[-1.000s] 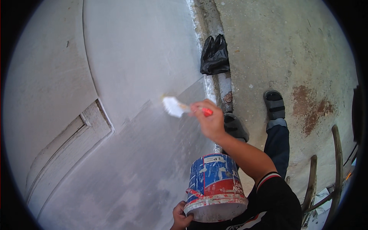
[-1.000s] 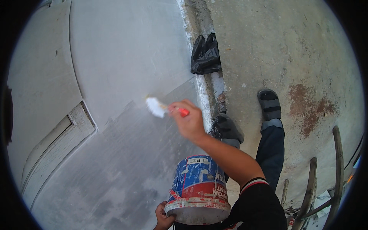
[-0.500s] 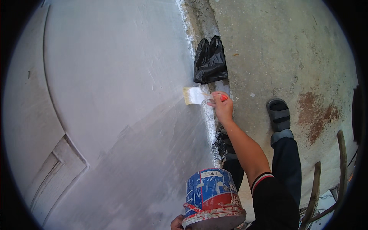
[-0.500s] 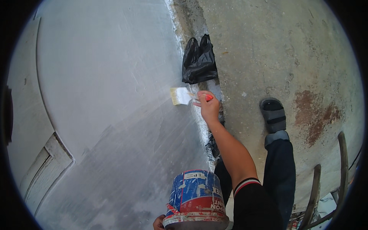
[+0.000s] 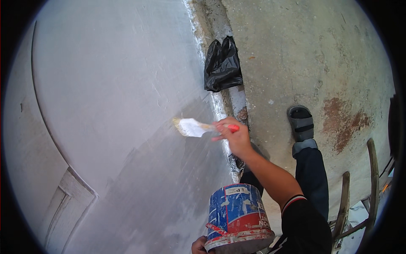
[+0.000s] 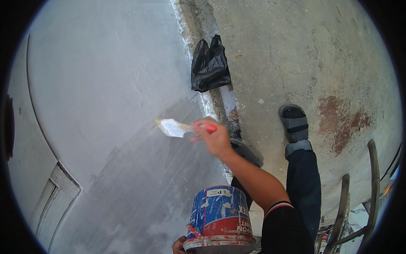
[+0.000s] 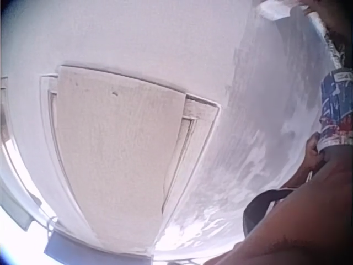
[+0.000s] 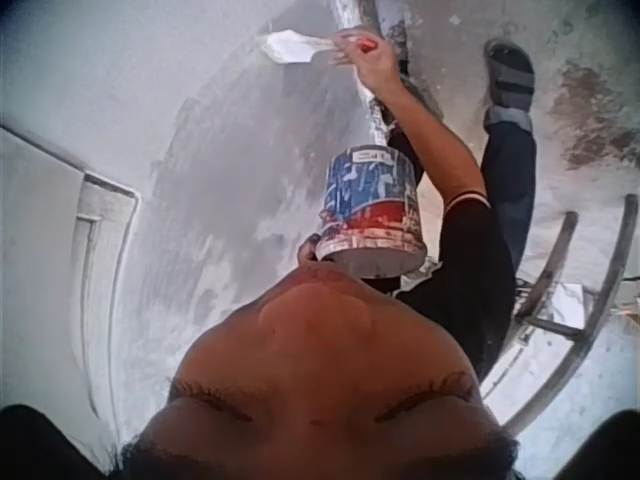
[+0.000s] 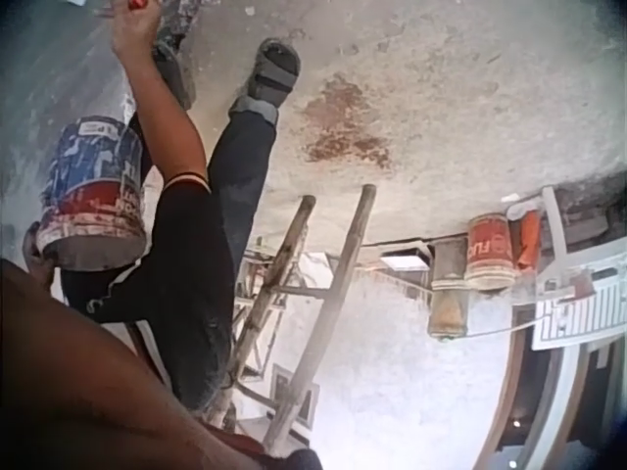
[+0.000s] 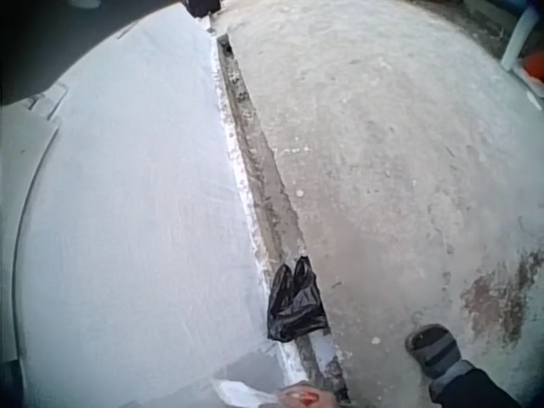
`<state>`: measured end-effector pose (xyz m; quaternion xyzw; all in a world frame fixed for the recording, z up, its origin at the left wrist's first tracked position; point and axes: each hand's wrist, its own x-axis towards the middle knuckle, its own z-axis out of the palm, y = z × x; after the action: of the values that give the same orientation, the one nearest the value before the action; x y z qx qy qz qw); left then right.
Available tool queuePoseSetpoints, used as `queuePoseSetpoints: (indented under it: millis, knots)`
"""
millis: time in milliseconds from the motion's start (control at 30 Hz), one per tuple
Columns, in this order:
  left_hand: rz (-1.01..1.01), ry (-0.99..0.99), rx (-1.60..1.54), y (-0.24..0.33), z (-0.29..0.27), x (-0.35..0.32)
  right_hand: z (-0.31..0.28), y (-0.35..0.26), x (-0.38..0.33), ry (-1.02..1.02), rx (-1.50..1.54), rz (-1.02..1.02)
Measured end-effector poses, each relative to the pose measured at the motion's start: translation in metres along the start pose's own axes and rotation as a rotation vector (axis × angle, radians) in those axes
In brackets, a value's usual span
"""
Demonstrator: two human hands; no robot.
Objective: Painting a wall with a brush and a bucket of white paint.
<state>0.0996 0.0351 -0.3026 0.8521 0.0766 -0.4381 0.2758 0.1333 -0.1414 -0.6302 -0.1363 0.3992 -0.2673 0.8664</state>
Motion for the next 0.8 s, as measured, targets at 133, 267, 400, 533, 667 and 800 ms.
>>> queuePoseSetpoints:
  millis: [133, 267, 400, 533, 667, 800]
  knots:
    - [-0.019, -0.012, 0.018, -0.012, -0.004, 0.016, -0.054, 0.035, 0.041, 0.143, 0.118, 0.117]
    - [-0.024, 0.005, 0.04, -0.016, -0.005, 0.02, -0.085, 0.058, 0.084, 0.309, 0.143, 0.049]
    - [-0.041, 0.014, 0.036, -0.02, -0.004, 0.019, -0.082, 0.073, 0.095, 0.414, -0.103, -0.001]
    - [-0.036, 0.009, 0.022, -0.018, -0.004, 0.019, -0.061, 0.087, 0.069, 0.322, -0.092, -0.045]
    - [-0.013, 0.013, 0.019, -0.013, -0.003, 0.021, -0.063, 0.067, 0.064, 0.384, 0.009, 0.02]
    - [0.001, -0.015, 0.019, -0.012, 0.002, 0.028, -0.078, 0.081, 0.08, 0.425, -0.38, -0.14]
